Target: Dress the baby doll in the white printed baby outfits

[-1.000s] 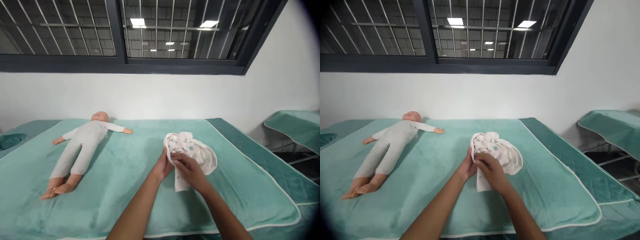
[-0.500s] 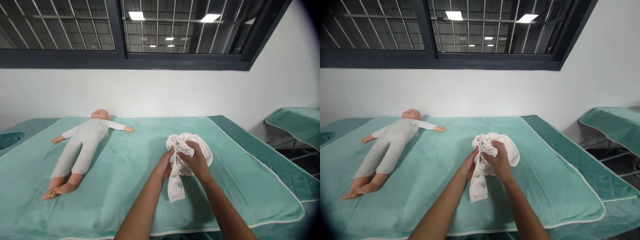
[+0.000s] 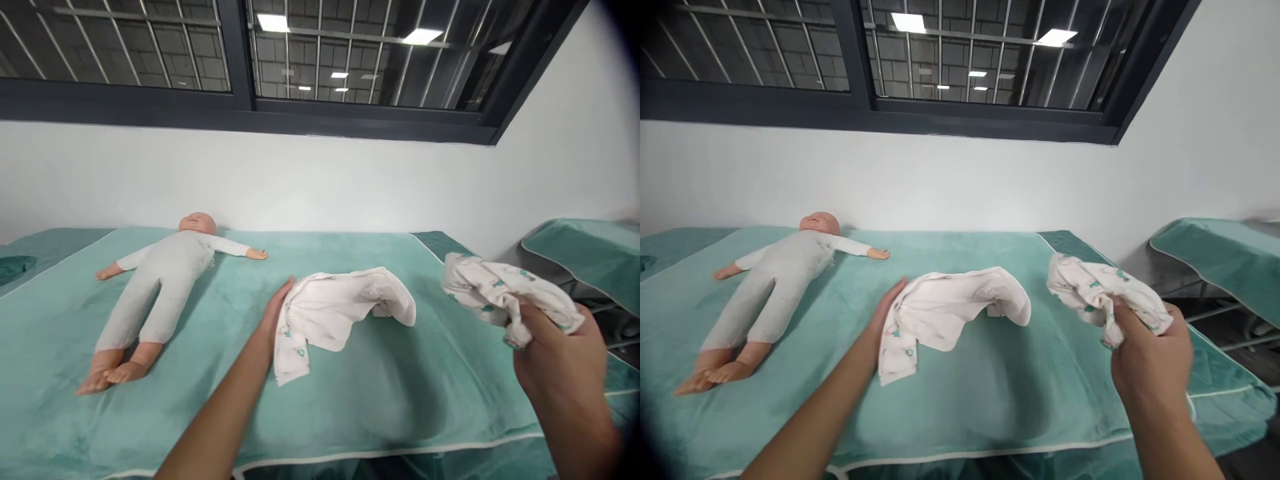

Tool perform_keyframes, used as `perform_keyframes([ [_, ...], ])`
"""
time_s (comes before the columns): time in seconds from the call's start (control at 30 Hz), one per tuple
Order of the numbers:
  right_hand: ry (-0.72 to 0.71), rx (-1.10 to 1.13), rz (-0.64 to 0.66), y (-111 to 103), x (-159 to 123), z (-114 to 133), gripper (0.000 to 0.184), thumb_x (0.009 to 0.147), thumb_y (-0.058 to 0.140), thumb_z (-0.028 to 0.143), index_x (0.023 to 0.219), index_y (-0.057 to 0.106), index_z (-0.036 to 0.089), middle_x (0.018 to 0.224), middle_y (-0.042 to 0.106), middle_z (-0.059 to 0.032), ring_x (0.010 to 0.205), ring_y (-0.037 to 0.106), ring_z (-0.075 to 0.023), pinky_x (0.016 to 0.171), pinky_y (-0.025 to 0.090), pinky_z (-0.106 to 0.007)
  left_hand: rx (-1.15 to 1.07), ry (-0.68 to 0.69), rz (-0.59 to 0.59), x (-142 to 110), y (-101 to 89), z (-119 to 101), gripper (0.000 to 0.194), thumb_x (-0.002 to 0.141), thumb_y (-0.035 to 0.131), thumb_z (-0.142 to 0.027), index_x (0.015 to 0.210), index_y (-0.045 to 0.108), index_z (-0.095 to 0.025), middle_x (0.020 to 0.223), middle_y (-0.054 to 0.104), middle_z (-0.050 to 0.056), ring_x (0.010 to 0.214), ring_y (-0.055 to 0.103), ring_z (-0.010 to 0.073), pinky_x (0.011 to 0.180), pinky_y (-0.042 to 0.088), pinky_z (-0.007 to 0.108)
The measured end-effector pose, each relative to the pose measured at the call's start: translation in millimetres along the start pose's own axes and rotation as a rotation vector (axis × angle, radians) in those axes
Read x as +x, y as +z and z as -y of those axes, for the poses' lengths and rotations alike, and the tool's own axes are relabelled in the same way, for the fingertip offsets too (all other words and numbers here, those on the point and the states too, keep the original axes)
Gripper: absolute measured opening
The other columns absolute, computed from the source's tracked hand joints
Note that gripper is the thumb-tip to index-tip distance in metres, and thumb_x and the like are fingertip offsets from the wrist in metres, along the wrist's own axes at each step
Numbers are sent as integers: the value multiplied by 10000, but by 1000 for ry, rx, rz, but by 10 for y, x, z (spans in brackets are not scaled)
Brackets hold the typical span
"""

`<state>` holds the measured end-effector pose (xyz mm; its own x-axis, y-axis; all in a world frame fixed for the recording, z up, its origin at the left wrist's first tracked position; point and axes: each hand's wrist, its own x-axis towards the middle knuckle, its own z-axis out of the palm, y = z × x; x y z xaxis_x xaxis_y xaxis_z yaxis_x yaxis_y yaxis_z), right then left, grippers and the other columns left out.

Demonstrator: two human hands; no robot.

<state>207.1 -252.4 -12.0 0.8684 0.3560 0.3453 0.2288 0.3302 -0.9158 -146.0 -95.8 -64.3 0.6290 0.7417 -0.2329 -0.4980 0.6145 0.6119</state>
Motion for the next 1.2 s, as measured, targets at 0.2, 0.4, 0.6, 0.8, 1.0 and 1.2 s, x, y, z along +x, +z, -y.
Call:
perform_keyframes([
  [0.2,-323,-726,461,-244,-502,-859,525,741,625,589,1074,610,183,1236,627,-187,1164,573,-404,971,439,-587,302,136,-222,-470,-538,-482,447,818,693,-437,1152,682,-140,1125,736,101,1029,691,277,901,522,343],
  [0.4,-518,-963,294,35,-1224,-794,694,877,541,500,1459,386,157,1526,369,-262,1451,208,-506,1031,229,-786,858,384,-554,-650,-593,-565,503,724,730,-501,1107,664,-181,1027,703,71,940,659,251,787,516,329],
  [0.6,-694,-920,402,361,-1810,-337,727,914,530,390,1564,221,283,1611,247,-184,1476,102,-508,1024,151,-844,1619,643,-491,-532,-310,-518,303,860,566,-327,1130,624,-203,1168,639,91,1130,585,244,991,437,360],
  [0.8,-876,-746,880,831,-2074,-332,702,924,512,346,1546,196,429,1593,328,-15,1452,308,-398,1164,171,-738,1883,422,-548,-319,-190,-442,257,761,573,-88,994,653,-163,1035,661,165,1029,627,335,922,448,448],
  [1.0,-920,-874,902,841,-1717,-581,561,913,506,374,1465,415,329,1539,424,-109,1423,345,-434,1135,216,-739,1767,598,-644,-577,-299,-672,271,850,450,-109,1023,632,-208,1121,657,107,1058,611,268,931,444,393],
  [1.2,-934,-1182,700,85,-723,-987,604,928,359,511,1437,464,204,1477,475,-223,1413,338,-476,1085,129,-787,1556,719,-657,-916,-292,-917,178,868,481,-193,966,630,-204,1025,694,38,926,626,188,857,469,301],
])
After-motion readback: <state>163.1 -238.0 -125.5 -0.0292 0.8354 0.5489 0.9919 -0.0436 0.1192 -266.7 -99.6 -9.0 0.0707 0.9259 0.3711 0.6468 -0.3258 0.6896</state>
